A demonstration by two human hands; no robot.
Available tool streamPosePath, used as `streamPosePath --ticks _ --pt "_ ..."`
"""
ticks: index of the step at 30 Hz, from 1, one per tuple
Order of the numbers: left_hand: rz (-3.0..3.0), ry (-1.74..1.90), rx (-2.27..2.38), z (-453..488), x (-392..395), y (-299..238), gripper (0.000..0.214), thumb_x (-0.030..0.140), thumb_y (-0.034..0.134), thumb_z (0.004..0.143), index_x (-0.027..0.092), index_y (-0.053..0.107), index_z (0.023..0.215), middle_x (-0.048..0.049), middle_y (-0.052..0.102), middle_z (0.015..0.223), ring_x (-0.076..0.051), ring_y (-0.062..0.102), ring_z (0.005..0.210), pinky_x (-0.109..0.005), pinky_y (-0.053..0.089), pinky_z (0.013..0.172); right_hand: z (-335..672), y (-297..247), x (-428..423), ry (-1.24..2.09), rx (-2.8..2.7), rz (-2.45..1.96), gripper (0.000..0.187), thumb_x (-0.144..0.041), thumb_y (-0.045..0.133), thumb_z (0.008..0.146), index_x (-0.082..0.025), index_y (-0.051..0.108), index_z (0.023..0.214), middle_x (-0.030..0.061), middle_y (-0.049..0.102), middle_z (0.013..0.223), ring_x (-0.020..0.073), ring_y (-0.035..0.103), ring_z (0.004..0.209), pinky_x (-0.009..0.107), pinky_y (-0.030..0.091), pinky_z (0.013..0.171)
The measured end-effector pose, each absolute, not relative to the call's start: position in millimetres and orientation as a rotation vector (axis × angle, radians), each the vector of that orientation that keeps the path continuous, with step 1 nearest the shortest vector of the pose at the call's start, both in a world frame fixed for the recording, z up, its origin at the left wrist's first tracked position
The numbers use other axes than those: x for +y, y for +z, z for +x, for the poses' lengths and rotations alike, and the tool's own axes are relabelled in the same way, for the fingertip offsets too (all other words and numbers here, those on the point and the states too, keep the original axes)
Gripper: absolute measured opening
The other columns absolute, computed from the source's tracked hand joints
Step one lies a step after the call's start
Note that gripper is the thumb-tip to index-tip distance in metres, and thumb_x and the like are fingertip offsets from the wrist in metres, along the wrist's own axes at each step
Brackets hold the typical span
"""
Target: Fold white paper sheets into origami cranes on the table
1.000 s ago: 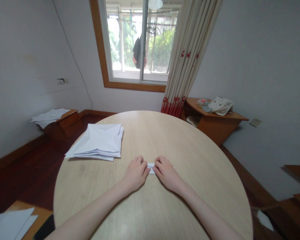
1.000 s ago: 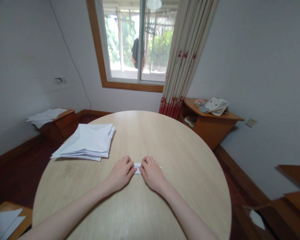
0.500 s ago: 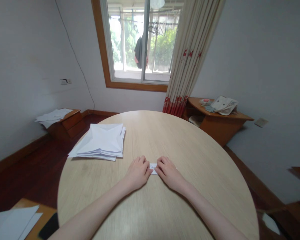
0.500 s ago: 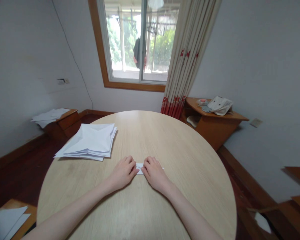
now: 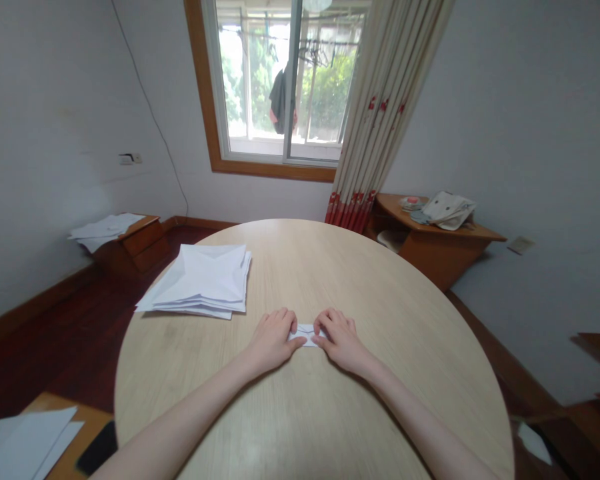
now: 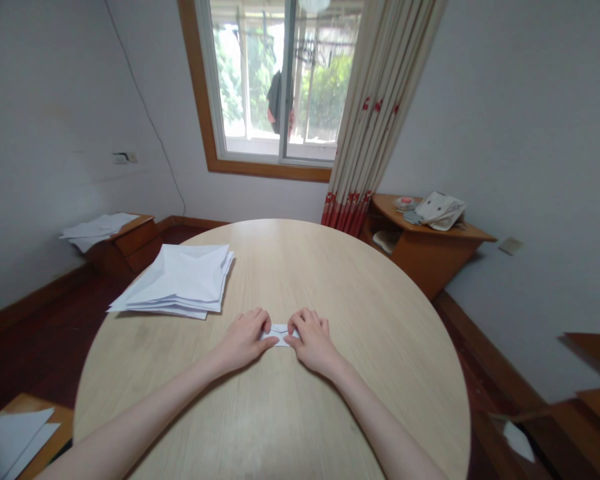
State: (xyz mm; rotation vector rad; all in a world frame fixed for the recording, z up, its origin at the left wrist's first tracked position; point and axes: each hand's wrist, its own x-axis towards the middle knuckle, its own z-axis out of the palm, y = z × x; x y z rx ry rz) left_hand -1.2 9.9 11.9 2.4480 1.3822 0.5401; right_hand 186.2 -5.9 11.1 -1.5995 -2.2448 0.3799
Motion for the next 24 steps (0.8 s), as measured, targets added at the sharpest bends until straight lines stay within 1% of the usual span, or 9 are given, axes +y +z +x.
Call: streamPosePath --ticks 2,6,9,12,19,21,24 --pt "2.394 0.55 1.366 -3 13 13 0.018 0.032 0.064 0.082 0.019 0.052 0.088 -0.0012 0.06 0.088 -0.021 0.057 0.084 -0.031 0.037 0.072 191 11 -4 0.435 -2.204 -1.622 0.005 -0.021 0.057 0.084 -0.022 0.053 0.084 0.0032 0.054 0.098 0.0223 0.049 0.1 0.039 0.03 0.086" --pt "2.349 0.526 1.339 -10 19 14 0.023 0.033 0.069 0.077 0.02 0.054 0.087 0.0002 0.062 0.089 -0.02 0.057 0.086 -0.029 0.035 0.073 198 10 1 0.497 -2.167 -1.669 0.009 -0.028 0.062 0.08 -0.022 0.055 0.083 0.0025 0.055 0.099 0.023 0.048 0.102 0.038 0.028 0.087" --pt "2.332 0.496 1.349 -17 24 15 0.028 0.034 0.073 0.073 0.021 0.055 0.088 0.0003 0.061 0.09 -0.02 0.056 0.088 -0.029 0.034 0.074 204 11 3 0.534 -2.165 -1.706 0.014 -0.03 0.065 0.077 -0.022 0.055 0.082 0.0024 0.055 0.1 0.0237 0.047 0.103 0.037 0.027 0.086" --pt "2.348 0.482 1.307 -22 28 15 0.03 0.035 0.074 0.073 0.021 0.055 0.09 0.0002 0.061 0.091 -0.02 0.055 0.089 -0.029 0.034 0.075 209 14 3 0.541 -2.171 -1.725 0.018 -0.031 0.068 0.075 -0.022 0.054 0.082 0.0019 0.055 0.099 0.024 0.047 0.102 0.036 0.027 0.086" --pt "2.359 0.498 1.201 -28 31 14 0.031 0.032 0.076 0.072 0.02 0.055 0.092 -0.0007 0.059 0.092 -0.021 0.054 0.09 -0.028 0.036 0.075 217 19 4 0.594 -2.212 -1.722 0.019 -0.026 0.068 0.073 -0.021 0.053 0.083 0.0022 0.054 0.098 0.0241 0.048 0.101 0.038 0.029 0.088" --pt "2.385 0.528 1.172 -28 29 15 0.031 0.03 0.075 0.073 0.02 0.055 0.094 -0.0016 0.06 0.096 -0.022 0.053 0.094 -0.03 0.036 0.078 219 19 4 0.615 -2.228 -1.697 0.018 -0.024 0.067 0.073 -0.021 0.052 0.083 0.0025 0.054 0.098 0.0238 0.048 0.101 0.038 0.029 0.089" --pt "2.428 0.595 1.051 -27 24 19 0.033 0.022 0.074 0.075 0.022 0.054 0.102 -0.0029 0.059 0.109 -0.023 0.051 0.104 -0.033 0.036 0.087 220 21 3 0.638 -2.248 -1.673 0.016 -0.02 0.064 0.074 -0.022 0.053 0.084 0.0029 0.054 0.1 0.0243 0.047 0.103 0.041 0.029 0.091"
